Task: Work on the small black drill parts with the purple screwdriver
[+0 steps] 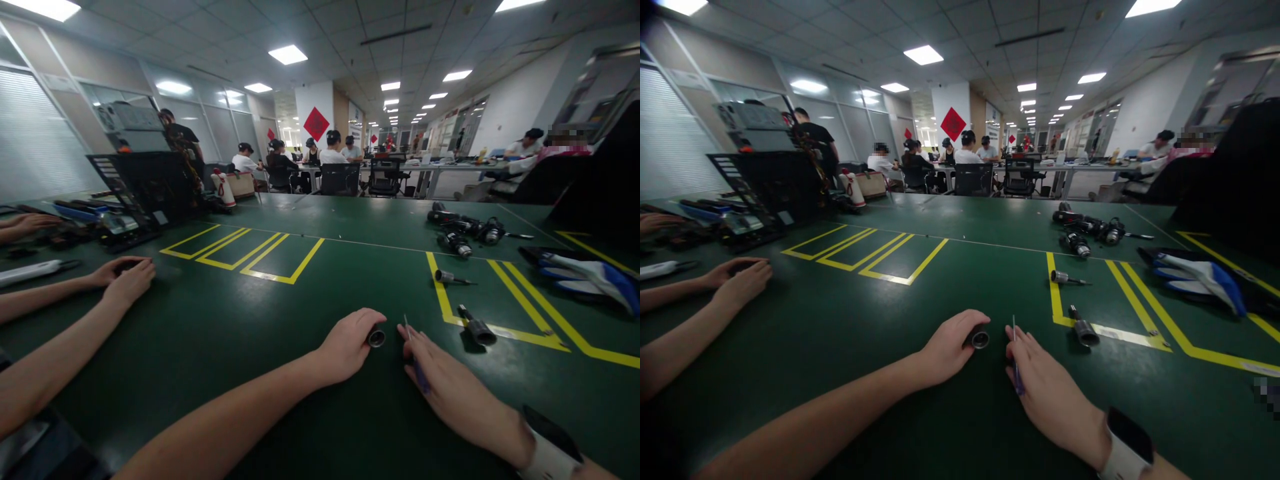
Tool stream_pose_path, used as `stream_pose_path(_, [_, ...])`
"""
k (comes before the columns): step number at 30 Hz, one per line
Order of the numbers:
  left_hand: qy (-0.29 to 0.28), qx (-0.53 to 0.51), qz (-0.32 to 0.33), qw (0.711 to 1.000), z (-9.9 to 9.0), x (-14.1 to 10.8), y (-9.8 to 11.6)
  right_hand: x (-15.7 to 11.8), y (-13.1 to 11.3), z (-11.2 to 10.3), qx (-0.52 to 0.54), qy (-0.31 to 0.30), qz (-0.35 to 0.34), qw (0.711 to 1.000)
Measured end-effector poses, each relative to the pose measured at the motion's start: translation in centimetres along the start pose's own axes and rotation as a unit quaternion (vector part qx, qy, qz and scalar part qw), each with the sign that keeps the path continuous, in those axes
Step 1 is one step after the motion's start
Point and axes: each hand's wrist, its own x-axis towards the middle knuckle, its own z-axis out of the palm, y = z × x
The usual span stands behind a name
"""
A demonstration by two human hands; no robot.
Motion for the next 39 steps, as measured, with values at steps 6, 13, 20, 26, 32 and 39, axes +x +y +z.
stream_pose_path(6, [0.012, 0.001, -0.004, 1.0, 0.2, 0.0, 0.0, -0.5, -2.5, -0.3, 0.117, -0.021, -0.026, 0.993])
stream_pose_path(13, [0.023, 0.016, -0.021, 0.999, 0.6, 0.0, -0.7, -2.3, -1.6, -0.2, 0.151, 0.104, -0.057, 0.981])
stream_pose_path(20, [0.045, 0.003, -0.024, 0.999, 0.9, 0.2, -1.0, -1.3, -2.4, -1.0, 0.256, 0.18, -0.056, 0.948])
stream_pose_path(26, [0.065, 0.011, -0.025, 0.998, 0.7, 0.8, -1.4, 2.7, -1.8, -0.7, 0.388, 0.118, 0.021, 0.914])
stream_pose_path(32, [0.069, 0.018, -0.017, 0.997, 0.8, 0.8, -1.9, 3.6, -1.1, -0.5, 0.439, 0.123, 0.041, 0.889])
stream_pose_path(39, [0.056, 0.022, -0.025, 0.998, 0.7, 1.0, -1.8, 3.3, -0.7, -0.6, 0.457, 0.165, 0.027, 0.873])
